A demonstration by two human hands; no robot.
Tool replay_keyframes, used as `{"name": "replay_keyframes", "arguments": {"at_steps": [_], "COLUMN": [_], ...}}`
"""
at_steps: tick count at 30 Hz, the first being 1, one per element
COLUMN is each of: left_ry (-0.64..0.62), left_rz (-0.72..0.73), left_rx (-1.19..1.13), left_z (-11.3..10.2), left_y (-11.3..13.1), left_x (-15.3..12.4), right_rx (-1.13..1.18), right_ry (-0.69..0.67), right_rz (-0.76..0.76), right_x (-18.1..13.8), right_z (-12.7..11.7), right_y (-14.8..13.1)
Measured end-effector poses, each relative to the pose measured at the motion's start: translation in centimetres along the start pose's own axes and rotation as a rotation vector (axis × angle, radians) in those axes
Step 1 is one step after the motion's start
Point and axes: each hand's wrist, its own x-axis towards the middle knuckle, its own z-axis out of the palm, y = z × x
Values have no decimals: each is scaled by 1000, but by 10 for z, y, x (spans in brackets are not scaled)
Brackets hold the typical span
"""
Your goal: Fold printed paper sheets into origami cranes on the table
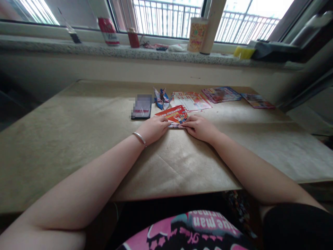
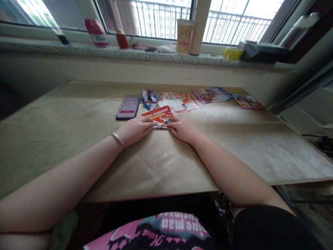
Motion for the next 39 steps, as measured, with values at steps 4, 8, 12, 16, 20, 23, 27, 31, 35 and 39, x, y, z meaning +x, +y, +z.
{"name": "replay_keyframes", "arguments": {"at_steps": [4, 8, 12, 16, 20, 23, 27, 31, 35, 39], "left_ry": [-31, -53, -61, -102, -146, -160, -158, -181, -175, -150], "left_rz": [-26, -38, -46, -56, -86, -111, -106, -72, -77, -79], "left_rx": [17, 37, 67, 84, 117, 129, 121, 143, 151, 118], "left_z": [-2, -5, -6, -8, -10, -11, -11, -10, -9, -8], "left_y": [2, 4, 6, 9, 14, 18, 20, 18, 17, 20], "left_x": [0, 1, 2, 3, 4, 4, 5, 5, 5, 5], "right_rx": [1, -11, -43, -126, -186, -216, -269, -335, -364, -377], "right_ry": [-1, -16, -34, -78, -129, -166, -230, -277, -261, -208], "right_rz": [8, 15, 22, 23, 39, 52, 69, 76, 88, 126], "right_x": [0, 0, 0, 0, -1, 0, 2, 3, 3, 4], "right_z": [1, 1, 0, -3, -7, -12, -19, -22, -19, -16], "right_y": [0, 0, -1, -4, -7, -11, -19, -25, -20, -10]}}
